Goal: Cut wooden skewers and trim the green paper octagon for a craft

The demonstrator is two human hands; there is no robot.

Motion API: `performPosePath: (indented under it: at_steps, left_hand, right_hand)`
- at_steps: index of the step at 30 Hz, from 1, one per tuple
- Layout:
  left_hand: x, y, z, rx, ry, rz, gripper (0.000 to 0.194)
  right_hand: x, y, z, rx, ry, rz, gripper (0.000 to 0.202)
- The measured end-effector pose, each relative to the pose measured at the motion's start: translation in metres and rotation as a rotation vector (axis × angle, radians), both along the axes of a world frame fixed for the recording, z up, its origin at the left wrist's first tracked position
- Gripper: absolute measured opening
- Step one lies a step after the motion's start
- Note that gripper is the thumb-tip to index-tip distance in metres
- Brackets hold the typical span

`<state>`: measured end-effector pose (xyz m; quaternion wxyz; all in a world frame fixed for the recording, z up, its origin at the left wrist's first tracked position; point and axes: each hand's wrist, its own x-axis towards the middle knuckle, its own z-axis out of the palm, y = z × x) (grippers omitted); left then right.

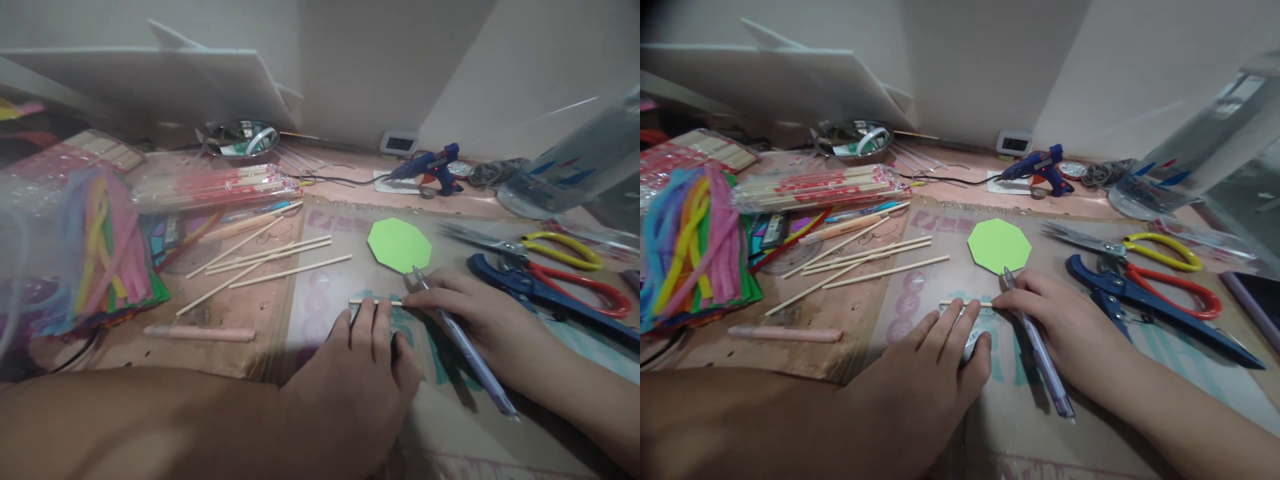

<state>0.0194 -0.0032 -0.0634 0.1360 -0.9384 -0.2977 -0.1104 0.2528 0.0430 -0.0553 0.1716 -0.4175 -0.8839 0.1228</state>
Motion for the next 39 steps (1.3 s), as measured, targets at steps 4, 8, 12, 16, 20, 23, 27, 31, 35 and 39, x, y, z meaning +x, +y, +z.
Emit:
performPosePath:
  at_steps: [4, 8, 12, 16, 20, 23, 27, 31, 35, 39]
  left_hand:
    - [-0.001, -0.001, -0.002, -0.005, 0.007, -0.001, 0.034]
    - [-0.001, -0.001, -0.003, -0.016, 0.001, 0.001, 0.036]
    - [0.0, 0.001, -0.002, -0.028, 0.009, -0.008, 0.038]
    - [0.0, 0.001, -0.002, -0.052, 0.005, 0.0, 0.038]
    - [-0.002, 0.0, -0.002, -0.041, -0.007, 0.0, 0.037]
    - [-0.003, -0.001, -0.004, -0.036, -0.015, -0.002, 0.038]
    - [-0.004, 0.0, -0.007, 0.002, 0.007, -0.009, 0.039]
    - [-0.005, 0.001, -0.008, 0.026, -0.024, -0.023, 0.04]
    - [-0.006, 0.002, -0.006, 0.042, -0.029, -0.041, 0.04]
    - [-0.007, 0.002, -0.005, 0.035, -0.03, -0.046, 0.04]
  right_hand:
    - [-0.002, 0.0, 0.003, 0.004, 0.018, -0.013, 0.027]
    - [-0.003, 0.0, 0.004, -0.002, 0.007, -0.015, 0.029]
    - [-0.003, 0.0, 0.004, -0.003, 0.02, -0.026, 0.025]
    - [-0.004, -0.005, 0.008, -0.003, 0.2, -0.094, 0.02]
    - [-0.007, -0.01, 0.014, -0.206, 0.416, -0.257, 0.026]
    - [-0.01, -0.009, 0.013, -0.345, 0.481, -0.342, 0.013]
    - [-0.01, -0.004, 0.009, -0.398, 0.519, -0.412, 0.023]
    - [-0.009, -0.001, 0.009, -0.327, 0.481, -0.439, 0.03]
    - [-0.01, -0.001, 0.012, -0.24, 0.418, -0.449, 0.032]
    - [-0.012, -0.002, 0.014, -0.228, 0.375, -0.445, 0.031]
